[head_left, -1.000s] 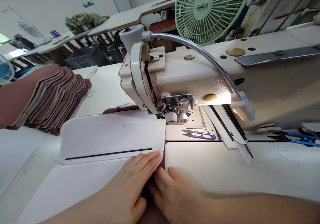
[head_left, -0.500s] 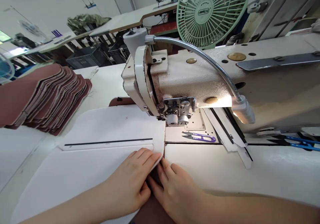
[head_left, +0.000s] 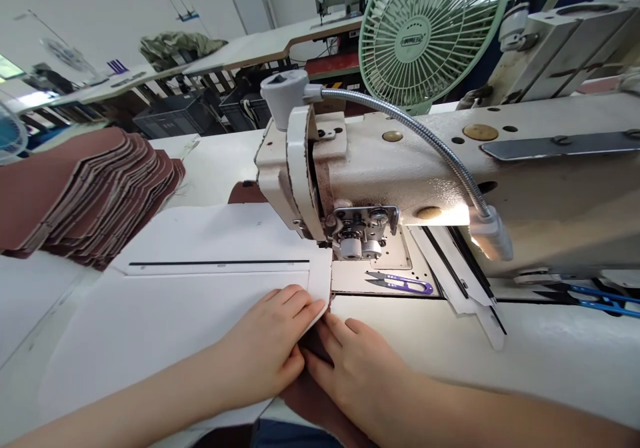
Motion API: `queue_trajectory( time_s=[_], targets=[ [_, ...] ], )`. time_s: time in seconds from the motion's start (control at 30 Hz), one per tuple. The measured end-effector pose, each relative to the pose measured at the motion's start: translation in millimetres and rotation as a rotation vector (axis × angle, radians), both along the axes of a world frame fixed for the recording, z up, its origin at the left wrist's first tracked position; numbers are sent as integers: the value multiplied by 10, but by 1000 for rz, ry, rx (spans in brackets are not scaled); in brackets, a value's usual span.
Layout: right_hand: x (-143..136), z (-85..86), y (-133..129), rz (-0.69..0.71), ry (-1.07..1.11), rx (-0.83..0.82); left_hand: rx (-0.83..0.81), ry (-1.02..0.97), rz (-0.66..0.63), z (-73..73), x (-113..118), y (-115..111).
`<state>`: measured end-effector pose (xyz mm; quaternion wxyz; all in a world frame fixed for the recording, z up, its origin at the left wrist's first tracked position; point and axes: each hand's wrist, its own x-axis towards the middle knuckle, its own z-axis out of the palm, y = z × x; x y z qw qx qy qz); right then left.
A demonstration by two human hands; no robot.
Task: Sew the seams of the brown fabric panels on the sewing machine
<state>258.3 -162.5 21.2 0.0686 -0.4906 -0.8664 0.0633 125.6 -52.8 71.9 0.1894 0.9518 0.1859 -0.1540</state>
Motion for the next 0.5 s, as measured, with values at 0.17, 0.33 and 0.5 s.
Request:
queue_trajectory(
  time_s=[0.17,0.33,0.5],
  targets=[
    [77,-21,34,81,17,-63,-2,26,-14,-22,57,95],
    [119,-125,124,54,-41,-105,27,6,-25,-92,99,169],
    [193,-89,209,46,-38,-94,58,-21,-58,-143,131,240]
  ],
)
